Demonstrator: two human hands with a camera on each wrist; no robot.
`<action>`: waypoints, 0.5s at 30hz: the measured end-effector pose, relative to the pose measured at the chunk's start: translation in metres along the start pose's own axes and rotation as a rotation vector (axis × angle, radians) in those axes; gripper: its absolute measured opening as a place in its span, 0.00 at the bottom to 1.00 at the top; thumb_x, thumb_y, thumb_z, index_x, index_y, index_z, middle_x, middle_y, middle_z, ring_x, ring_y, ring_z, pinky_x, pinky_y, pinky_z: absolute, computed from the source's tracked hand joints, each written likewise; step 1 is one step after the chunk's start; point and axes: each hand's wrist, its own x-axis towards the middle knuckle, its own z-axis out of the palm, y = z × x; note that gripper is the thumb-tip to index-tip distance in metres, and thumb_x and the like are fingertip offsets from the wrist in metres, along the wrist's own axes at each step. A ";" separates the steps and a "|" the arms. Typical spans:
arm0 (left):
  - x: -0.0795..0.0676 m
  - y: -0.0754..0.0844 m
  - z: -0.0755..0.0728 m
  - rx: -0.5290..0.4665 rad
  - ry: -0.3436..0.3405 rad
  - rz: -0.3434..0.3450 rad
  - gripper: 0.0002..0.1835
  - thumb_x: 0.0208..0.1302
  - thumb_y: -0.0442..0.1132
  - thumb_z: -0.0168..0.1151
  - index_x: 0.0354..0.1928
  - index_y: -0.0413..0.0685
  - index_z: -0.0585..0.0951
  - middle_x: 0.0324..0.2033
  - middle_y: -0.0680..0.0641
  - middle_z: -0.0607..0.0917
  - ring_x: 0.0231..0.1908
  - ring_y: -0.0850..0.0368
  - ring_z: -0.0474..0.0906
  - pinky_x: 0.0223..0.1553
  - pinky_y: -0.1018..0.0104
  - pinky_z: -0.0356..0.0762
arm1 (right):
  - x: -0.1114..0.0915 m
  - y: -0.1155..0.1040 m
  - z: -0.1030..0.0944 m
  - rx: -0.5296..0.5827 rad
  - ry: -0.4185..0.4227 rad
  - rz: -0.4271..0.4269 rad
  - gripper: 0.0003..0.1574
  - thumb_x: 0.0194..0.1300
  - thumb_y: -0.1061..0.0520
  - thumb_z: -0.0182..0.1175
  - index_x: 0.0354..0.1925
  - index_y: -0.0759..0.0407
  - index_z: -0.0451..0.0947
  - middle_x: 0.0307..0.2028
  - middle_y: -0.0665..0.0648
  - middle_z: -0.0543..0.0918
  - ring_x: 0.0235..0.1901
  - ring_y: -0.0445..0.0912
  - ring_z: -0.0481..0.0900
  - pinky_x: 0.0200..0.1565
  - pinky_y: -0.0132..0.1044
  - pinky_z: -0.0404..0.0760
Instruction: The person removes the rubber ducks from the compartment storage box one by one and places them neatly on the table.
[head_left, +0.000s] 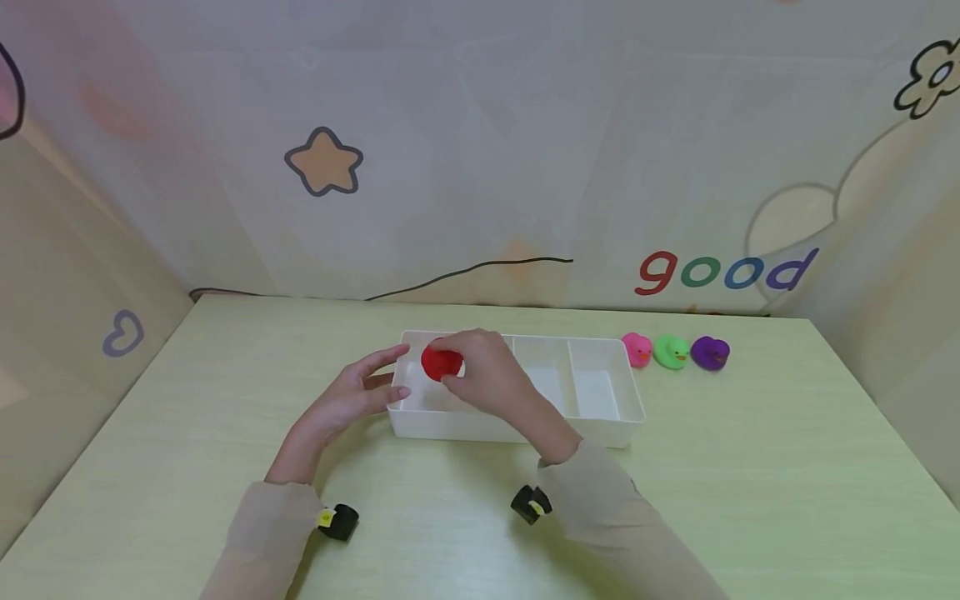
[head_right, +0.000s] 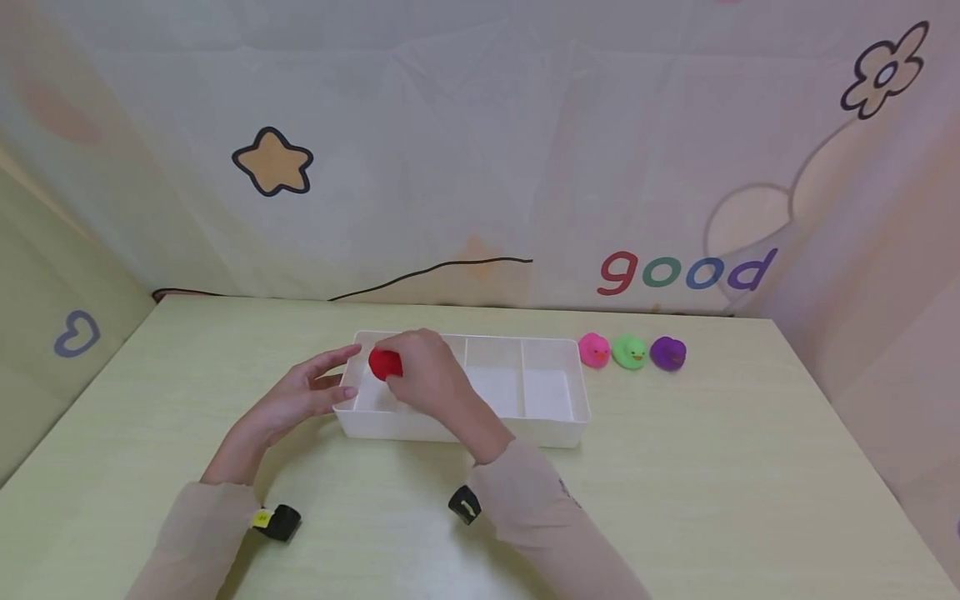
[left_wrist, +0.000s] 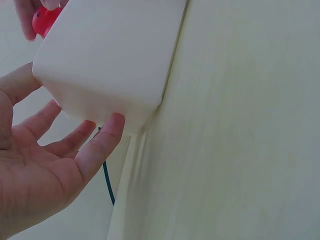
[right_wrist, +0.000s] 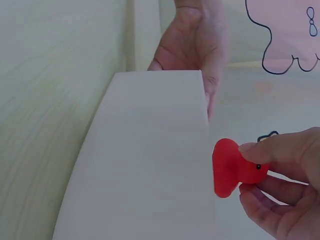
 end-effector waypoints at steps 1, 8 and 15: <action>0.000 0.000 0.000 0.000 0.001 -0.001 0.34 0.59 0.42 0.61 0.67 0.56 0.60 0.67 0.46 0.56 0.65 0.39 0.53 0.55 0.47 0.68 | -0.002 0.001 -0.002 0.026 0.019 0.007 0.23 0.49 0.65 0.66 0.47 0.62 0.79 0.41 0.57 0.82 0.41 0.49 0.77 0.41 0.37 0.80; 0.000 0.000 0.000 -0.021 0.003 0.003 0.35 0.58 0.41 0.62 0.67 0.56 0.61 0.67 0.47 0.56 0.64 0.41 0.56 0.55 0.48 0.68 | -0.016 0.014 -0.017 0.166 0.138 0.012 0.23 0.49 0.68 0.66 0.47 0.65 0.79 0.43 0.60 0.82 0.41 0.51 0.79 0.41 0.40 0.80; -0.001 0.000 0.000 -0.022 -0.004 0.023 0.35 0.58 0.41 0.62 0.67 0.56 0.60 0.68 0.47 0.55 0.65 0.41 0.54 0.56 0.47 0.66 | -0.031 0.030 -0.038 0.283 0.203 0.003 0.23 0.47 0.71 0.66 0.45 0.68 0.79 0.43 0.63 0.81 0.42 0.53 0.79 0.41 0.43 0.80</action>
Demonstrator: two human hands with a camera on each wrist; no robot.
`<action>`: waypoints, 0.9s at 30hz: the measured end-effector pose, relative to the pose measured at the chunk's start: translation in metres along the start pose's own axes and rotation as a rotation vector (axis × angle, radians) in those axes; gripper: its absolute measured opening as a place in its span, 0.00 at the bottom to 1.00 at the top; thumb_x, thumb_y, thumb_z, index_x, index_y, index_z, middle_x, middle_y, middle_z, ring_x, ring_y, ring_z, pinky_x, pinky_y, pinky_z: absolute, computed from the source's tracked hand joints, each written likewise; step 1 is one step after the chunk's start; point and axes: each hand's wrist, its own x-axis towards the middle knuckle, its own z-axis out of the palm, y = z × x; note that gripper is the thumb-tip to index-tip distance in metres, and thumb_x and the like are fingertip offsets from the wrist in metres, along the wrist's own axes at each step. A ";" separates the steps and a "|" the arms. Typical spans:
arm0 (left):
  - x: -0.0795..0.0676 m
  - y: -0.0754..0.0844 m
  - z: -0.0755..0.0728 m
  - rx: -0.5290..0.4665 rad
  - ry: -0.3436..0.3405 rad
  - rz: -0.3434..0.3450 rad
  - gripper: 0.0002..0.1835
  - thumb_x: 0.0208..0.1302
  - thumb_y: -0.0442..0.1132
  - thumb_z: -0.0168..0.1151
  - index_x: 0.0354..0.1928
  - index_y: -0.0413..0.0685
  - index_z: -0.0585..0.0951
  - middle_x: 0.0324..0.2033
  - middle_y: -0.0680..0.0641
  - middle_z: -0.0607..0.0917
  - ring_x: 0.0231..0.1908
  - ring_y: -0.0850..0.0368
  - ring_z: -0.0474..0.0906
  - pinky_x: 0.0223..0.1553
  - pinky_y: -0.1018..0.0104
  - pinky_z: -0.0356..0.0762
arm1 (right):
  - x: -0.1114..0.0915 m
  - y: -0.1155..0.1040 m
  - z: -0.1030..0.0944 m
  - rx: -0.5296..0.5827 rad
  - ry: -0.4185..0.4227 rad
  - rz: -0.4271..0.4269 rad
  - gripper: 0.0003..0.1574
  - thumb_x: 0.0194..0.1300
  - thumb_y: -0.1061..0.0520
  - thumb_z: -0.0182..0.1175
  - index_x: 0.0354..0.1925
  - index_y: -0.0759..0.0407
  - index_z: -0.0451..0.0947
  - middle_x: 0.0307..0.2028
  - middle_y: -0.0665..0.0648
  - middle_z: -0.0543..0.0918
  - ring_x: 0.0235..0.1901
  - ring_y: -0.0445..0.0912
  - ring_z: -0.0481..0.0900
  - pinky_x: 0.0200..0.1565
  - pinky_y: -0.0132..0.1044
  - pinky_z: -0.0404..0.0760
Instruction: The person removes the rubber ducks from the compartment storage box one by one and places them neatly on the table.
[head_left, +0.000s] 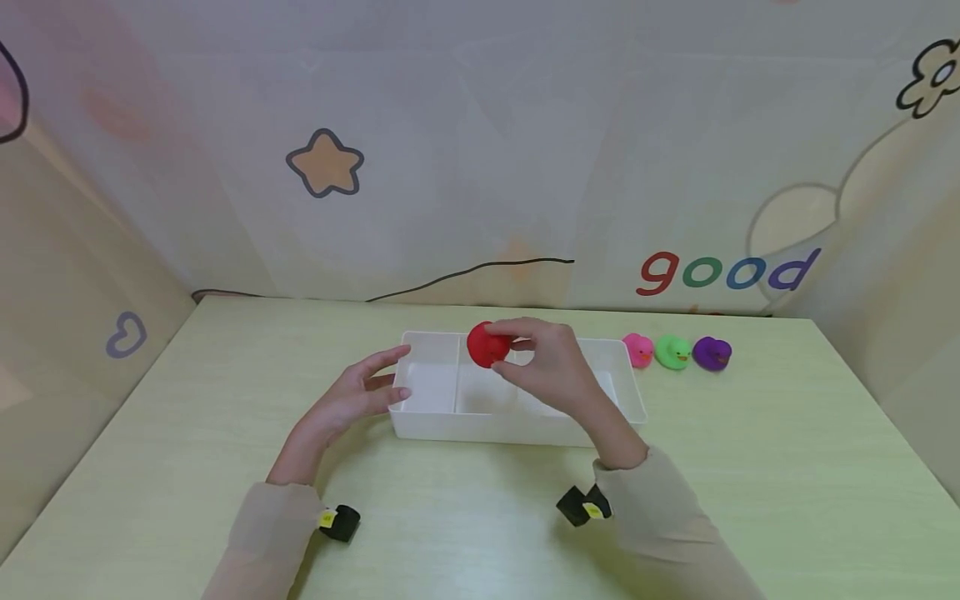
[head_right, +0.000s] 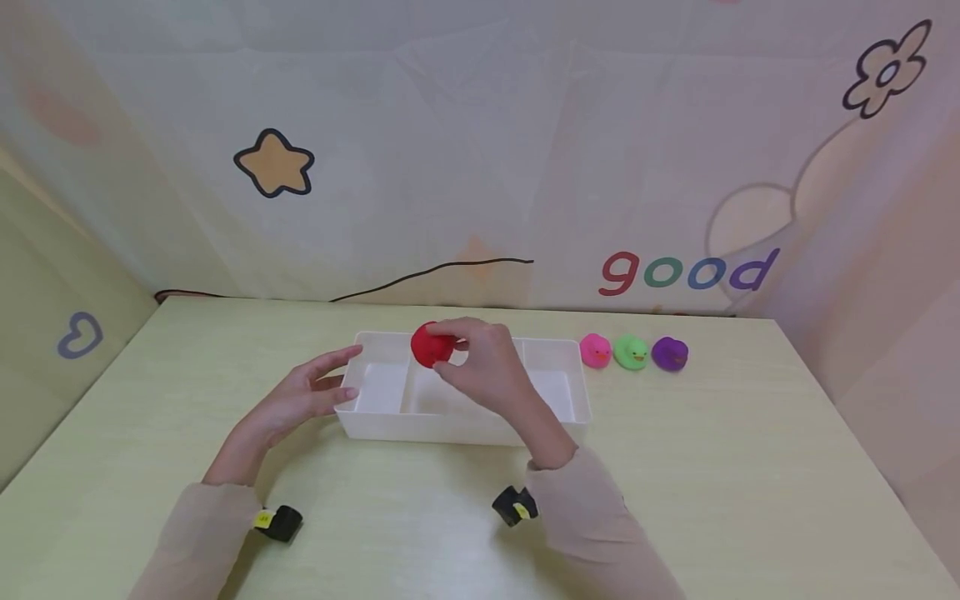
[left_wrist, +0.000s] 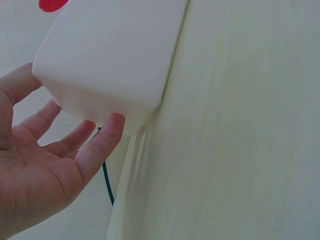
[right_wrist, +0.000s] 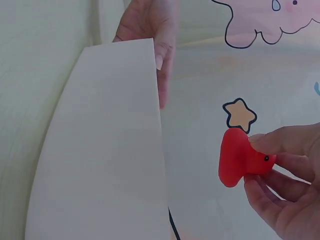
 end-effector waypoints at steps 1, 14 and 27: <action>0.000 0.000 0.000 0.002 -0.001 0.002 0.35 0.58 0.41 0.62 0.67 0.56 0.60 0.68 0.47 0.55 0.65 0.41 0.54 0.56 0.47 0.66 | -0.002 0.001 -0.005 0.002 0.005 0.012 0.23 0.47 0.71 0.66 0.46 0.68 0.79 0.44 0.62 0.81 0.43 0.53 0.78 0.42 0.43 0.80; 0.000 -0.001 0.000 0.005 -0.003 0.005 0.35 0.58 0.41 0.62 0.67 0.57 0.61 0.68 0.49 0.55 0.65 0.42 0.53 0.55 0.47 0.67 | -0.024 0.031 -0.057 -0.006 0.052 0.248 0.25 0.51 0.70 0.63 0.50 0.67 0.76 0.48 0.64 0.78 0.42 0.56 0.79 0.43 0.42 0.80; 0.000 -0.001 0.000 0.008 0.001 -0.002 0.35 0.58 0.41 0.62 0.67 0.57 0.61 0.68 0.49 0.55 0.65 0.42 0.53 0.55 0.47 0.67 | -0.049 0.054 -0.098 -0.094 0.120 0.349 0.27 0.55 0.64 0.63 0.54 0.65 0.73 0.50 0.66 0.76 0.44 0.59 0.78 0.35 0.25 0.78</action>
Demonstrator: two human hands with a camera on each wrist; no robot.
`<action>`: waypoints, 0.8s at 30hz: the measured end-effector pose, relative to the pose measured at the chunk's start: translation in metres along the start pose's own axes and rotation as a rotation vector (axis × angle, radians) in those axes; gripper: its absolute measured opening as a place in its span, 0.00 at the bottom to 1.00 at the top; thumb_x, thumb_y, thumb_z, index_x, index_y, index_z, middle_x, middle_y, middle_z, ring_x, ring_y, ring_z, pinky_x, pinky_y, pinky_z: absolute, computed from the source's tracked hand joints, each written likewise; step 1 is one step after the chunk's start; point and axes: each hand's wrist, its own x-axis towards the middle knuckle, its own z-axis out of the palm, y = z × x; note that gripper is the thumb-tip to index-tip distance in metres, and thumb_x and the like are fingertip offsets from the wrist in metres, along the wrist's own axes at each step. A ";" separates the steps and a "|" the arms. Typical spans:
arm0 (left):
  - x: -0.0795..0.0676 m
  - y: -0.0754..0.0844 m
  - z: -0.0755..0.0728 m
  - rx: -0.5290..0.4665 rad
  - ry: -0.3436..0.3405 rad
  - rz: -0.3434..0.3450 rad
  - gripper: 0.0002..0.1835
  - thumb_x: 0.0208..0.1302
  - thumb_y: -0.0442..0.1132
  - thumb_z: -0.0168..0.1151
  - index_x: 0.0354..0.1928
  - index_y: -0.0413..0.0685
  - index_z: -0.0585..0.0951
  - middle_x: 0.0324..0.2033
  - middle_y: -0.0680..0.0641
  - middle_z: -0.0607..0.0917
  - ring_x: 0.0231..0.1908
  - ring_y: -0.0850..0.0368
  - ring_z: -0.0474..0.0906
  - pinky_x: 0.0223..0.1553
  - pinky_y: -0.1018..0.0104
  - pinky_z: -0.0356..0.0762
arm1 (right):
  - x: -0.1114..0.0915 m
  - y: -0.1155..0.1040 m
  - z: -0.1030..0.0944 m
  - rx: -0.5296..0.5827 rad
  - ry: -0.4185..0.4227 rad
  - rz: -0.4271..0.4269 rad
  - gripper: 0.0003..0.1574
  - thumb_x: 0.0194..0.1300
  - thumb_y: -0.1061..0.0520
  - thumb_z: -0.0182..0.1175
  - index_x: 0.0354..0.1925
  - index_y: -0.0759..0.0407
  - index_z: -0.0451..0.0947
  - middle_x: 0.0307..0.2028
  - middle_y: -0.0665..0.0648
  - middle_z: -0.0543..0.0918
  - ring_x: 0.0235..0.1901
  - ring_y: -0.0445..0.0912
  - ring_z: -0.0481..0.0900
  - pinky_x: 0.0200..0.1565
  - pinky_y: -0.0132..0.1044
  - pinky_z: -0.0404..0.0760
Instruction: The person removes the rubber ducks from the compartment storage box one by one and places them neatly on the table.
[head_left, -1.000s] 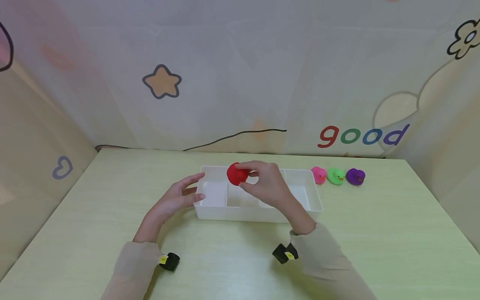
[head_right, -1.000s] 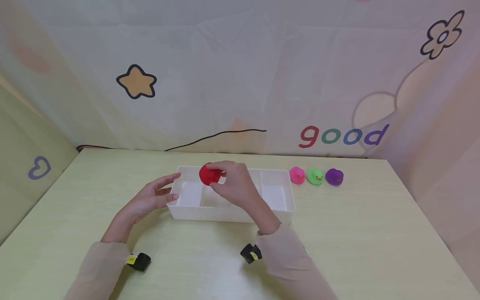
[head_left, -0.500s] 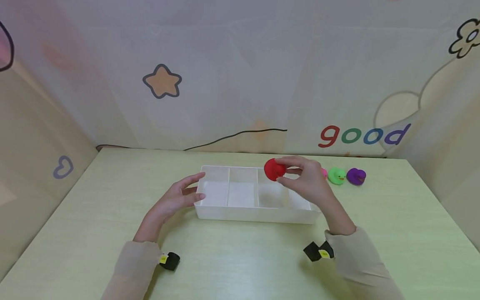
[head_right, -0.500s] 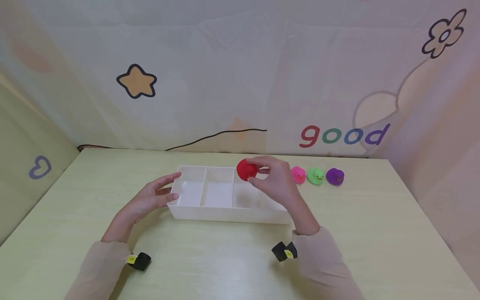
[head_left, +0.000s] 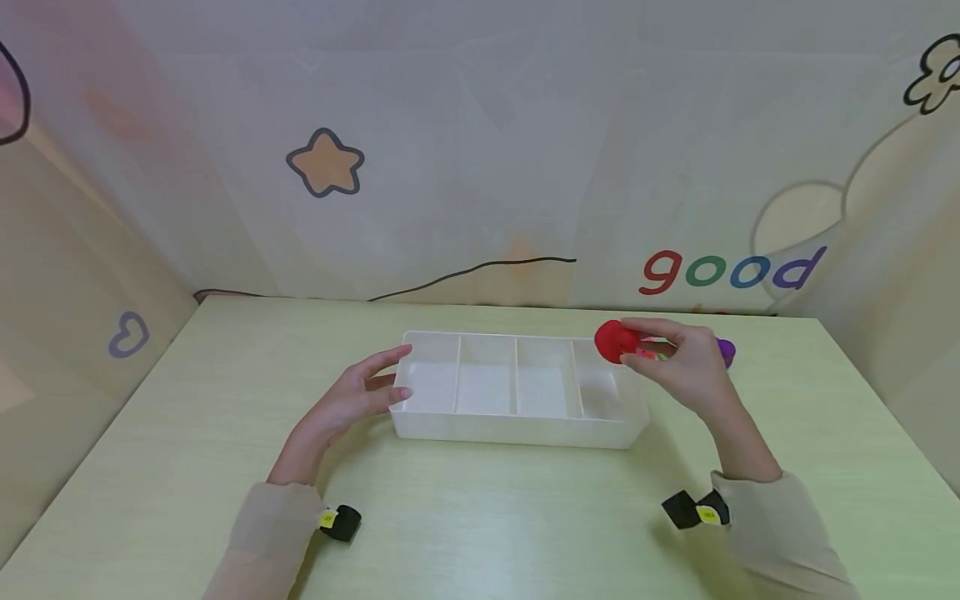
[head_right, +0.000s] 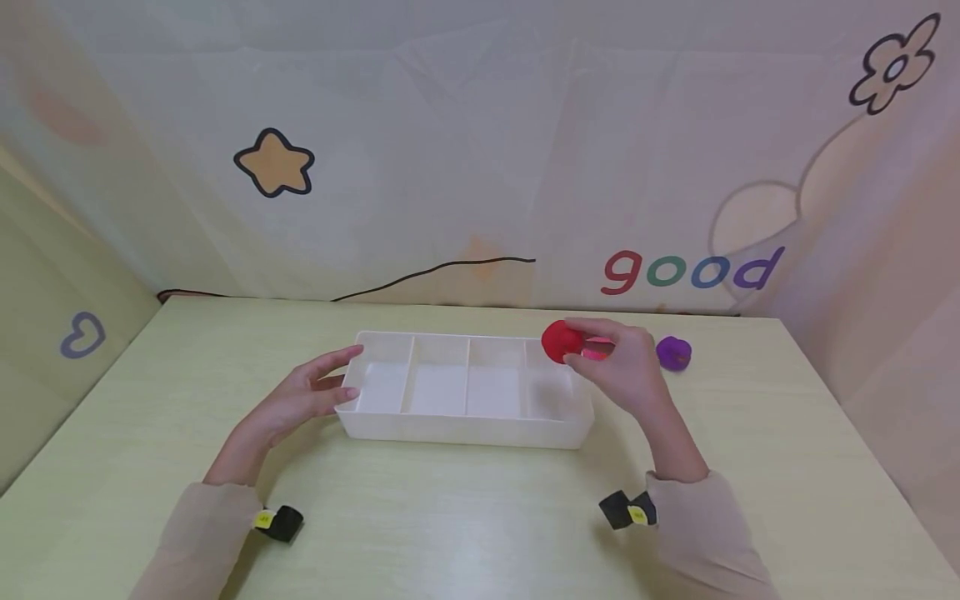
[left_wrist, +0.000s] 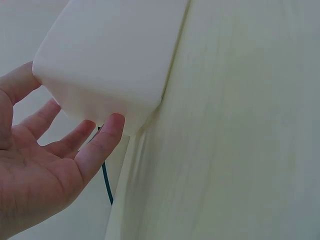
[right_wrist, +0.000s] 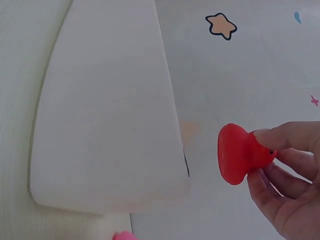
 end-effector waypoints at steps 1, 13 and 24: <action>0.000 0.000 0.000 -0.003 0.000 0.002 0.35 0.58 0.41 0.62 0.67 0.57 0.61 0.68 0.49 0.55 0.65 0.42 0.53 0.55 0.47 0.67 | -0.001 0.003 -0.003 0.000 0.009 0.001 0.26 0.55 0.64 0.63 0.54 0.65 0.73 0.50 0.67 0.76 0.45 0.59 0.78 0.35 0.23 0.77; -0.002 0.002 0.001 -0.011 -0.002 -0.002 0.35 0.57 0.42 0.63 0.67 0.57 0.61 0.68 0.49 0.55 0.65 0.42 0.53 0.56 0.47 0.66 | 0.027 0.169 -0.032 -0.026 0.142 0.097 0.30 0.52 0.45 0.66 0.55 0.38 0.74 0.51 0.51 0.78 0.43 0.38 0.78 0.34 0.24 0.78; -0.001 0.002 0.001 0.009 0.007 0.002 0.36 0.57 0.42 0.63 0.67 0.57 0.61 0.67 0.49 0.56 0.65 0.42 0.55 0.55 0.48 0.67 | 0.013 0.159 -0.068 0.063 0.140 0.200 0.33 0.54 0.49 0.65 0.59 0.46 0.71 0.54 0.50 0.77 0.49 0.38 0.76 0.39 0.23 0.77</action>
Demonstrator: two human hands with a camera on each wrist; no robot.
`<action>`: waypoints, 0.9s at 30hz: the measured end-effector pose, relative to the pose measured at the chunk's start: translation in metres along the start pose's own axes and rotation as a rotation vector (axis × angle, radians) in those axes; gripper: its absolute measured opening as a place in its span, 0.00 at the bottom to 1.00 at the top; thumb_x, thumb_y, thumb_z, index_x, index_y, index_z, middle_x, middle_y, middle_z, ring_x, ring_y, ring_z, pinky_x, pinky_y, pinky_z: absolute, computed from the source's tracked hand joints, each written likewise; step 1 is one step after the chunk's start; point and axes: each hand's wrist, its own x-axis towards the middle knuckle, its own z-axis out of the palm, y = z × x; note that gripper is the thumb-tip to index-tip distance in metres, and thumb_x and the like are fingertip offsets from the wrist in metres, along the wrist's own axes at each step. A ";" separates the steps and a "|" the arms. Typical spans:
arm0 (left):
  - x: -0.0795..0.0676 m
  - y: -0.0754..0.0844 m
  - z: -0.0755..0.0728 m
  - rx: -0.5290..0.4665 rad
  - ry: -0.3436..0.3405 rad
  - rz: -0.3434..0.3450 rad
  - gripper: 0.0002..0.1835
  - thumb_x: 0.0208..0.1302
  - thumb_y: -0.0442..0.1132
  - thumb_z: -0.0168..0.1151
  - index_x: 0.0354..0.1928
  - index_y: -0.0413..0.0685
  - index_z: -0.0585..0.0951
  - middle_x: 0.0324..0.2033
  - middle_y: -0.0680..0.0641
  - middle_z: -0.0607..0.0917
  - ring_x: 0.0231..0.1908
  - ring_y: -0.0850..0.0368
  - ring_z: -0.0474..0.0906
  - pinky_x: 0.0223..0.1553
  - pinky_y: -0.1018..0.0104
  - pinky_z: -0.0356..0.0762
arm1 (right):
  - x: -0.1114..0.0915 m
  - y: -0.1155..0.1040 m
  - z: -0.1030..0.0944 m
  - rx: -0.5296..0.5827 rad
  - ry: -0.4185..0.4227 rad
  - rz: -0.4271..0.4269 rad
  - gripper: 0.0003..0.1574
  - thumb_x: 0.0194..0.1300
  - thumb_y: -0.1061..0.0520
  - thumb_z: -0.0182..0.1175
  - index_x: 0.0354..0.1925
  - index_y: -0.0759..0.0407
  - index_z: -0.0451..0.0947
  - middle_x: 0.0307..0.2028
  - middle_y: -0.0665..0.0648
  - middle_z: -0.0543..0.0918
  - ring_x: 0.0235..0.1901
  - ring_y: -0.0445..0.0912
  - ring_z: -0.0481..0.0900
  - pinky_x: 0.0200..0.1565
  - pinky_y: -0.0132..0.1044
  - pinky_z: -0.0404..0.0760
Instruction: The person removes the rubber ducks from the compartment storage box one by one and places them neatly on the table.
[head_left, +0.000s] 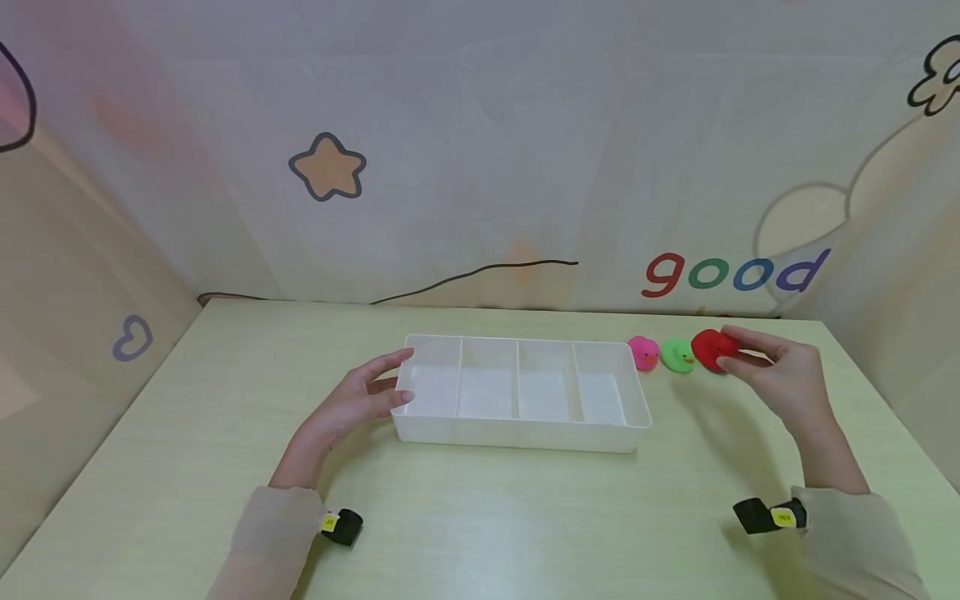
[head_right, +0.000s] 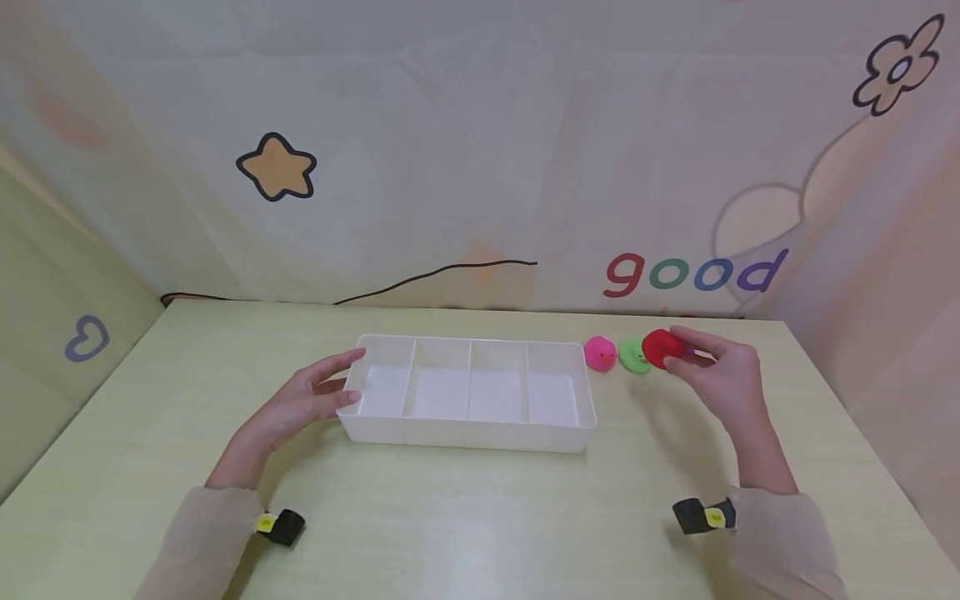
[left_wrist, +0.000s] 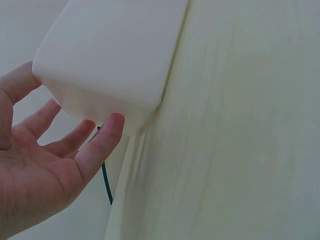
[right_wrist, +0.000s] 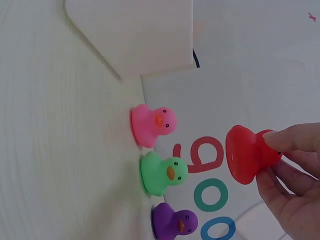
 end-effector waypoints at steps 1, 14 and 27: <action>0.000 0.000 0.000 0.000 0.001 -0.002 0.35 0.57 0.42 0.63 0.67 0.57 0.61 0.67 0.49 0.56 0.65 0.42 0.55 0.55 0.48 0.67 | -0.004 -0.007 -0.002 0.005 0.001 0.004 0.32 0.54 0.49 0.65 0.59 0.47 0.71 0.53 0.48 0.77 0.48 0.37 0.76 0.39 0.22 0.77; 0.000 0.000 0.000 0.002 -0.004 -0.003 0.35 0.58 0.43 0.62 0.67 0.57 0.61 0.68 0.49 0.55 0.65 0.42 0.54 0.56 0.47 0.66 | 0.012 0.016 -0.030 -0.090 0.052 0.126 0.34 0.55 0.42 0.62 0.61 0.41 0.68 0.48 0.40 0.76 0.44 0.34 0.73 0.35 0.20 0.75; 0.000 0.000 -0.001 -0.008 -0.007 -0.002 0.35 0.57 0.42 0.62 0.67 0.57 0.60 0.68 0.49 0.55 0.65 0.42 0.54 0.55 0.46 0.66 | 0.046 0.081 -0.039 -0.117 0.116 0.186 0.36 0.54 0.40 0.62 0.61 0.43 0.68 0.46 0.35 0.76 0.54 0.42 0.64 0.36 0.16 0.71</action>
